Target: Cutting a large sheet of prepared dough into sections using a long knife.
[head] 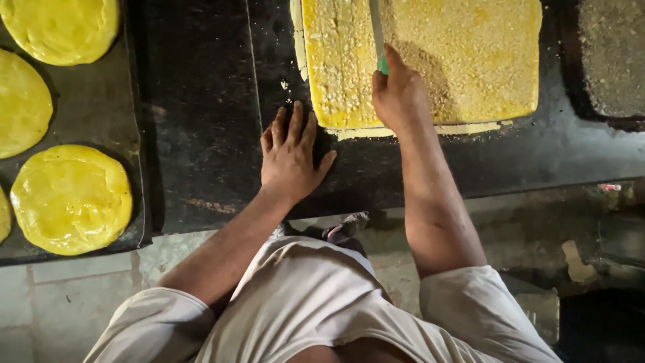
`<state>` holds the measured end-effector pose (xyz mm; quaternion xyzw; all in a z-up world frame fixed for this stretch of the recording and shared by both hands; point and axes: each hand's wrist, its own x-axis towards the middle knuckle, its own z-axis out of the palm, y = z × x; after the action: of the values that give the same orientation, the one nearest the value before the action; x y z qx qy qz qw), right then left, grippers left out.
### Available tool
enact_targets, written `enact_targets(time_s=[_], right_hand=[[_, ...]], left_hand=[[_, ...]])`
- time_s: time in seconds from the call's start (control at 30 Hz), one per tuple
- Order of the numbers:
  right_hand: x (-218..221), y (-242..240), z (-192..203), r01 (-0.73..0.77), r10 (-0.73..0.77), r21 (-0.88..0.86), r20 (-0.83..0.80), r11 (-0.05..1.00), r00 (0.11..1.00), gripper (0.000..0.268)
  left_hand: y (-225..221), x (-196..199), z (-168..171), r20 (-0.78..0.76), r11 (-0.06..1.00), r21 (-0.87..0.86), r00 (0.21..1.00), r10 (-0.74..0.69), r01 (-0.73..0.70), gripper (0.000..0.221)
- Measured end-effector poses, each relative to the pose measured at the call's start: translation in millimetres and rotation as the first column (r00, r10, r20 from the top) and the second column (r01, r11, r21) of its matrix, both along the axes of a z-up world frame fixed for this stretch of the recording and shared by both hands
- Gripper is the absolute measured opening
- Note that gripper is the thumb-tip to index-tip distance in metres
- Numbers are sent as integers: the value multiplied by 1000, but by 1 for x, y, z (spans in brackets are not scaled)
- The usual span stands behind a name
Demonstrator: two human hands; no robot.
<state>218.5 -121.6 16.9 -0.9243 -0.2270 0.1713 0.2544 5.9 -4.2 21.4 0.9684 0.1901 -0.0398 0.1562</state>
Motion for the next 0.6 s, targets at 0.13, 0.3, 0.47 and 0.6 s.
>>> enact_targets(time_s=[0.13, 0.3, 0.47, 0.6], right_hand=[[7, 6, -7, -10, 13, -85, 41, 996, 999, 55], [14, 5, -22, -33, 35, -18, 95, 999, 995, 55], [15, 7, -24, -36, 41, -51, 88, 998, 995, 55], [13, 5, -24, -61, 61, -7, 123, 998, 991, 54]], left_hand=[[1, 1, 1, -6, 1000, 1, 1000, -2, 2, 85], [2, 3, 0, -31, 1000, 2, 1000, -3, 3, 86], [2, 1, 3, -22, 1000, -8, 1000, -3, 3, 86], [2, 1, 0, -14, 1000, -12, 1000, -11, 11, 85]])
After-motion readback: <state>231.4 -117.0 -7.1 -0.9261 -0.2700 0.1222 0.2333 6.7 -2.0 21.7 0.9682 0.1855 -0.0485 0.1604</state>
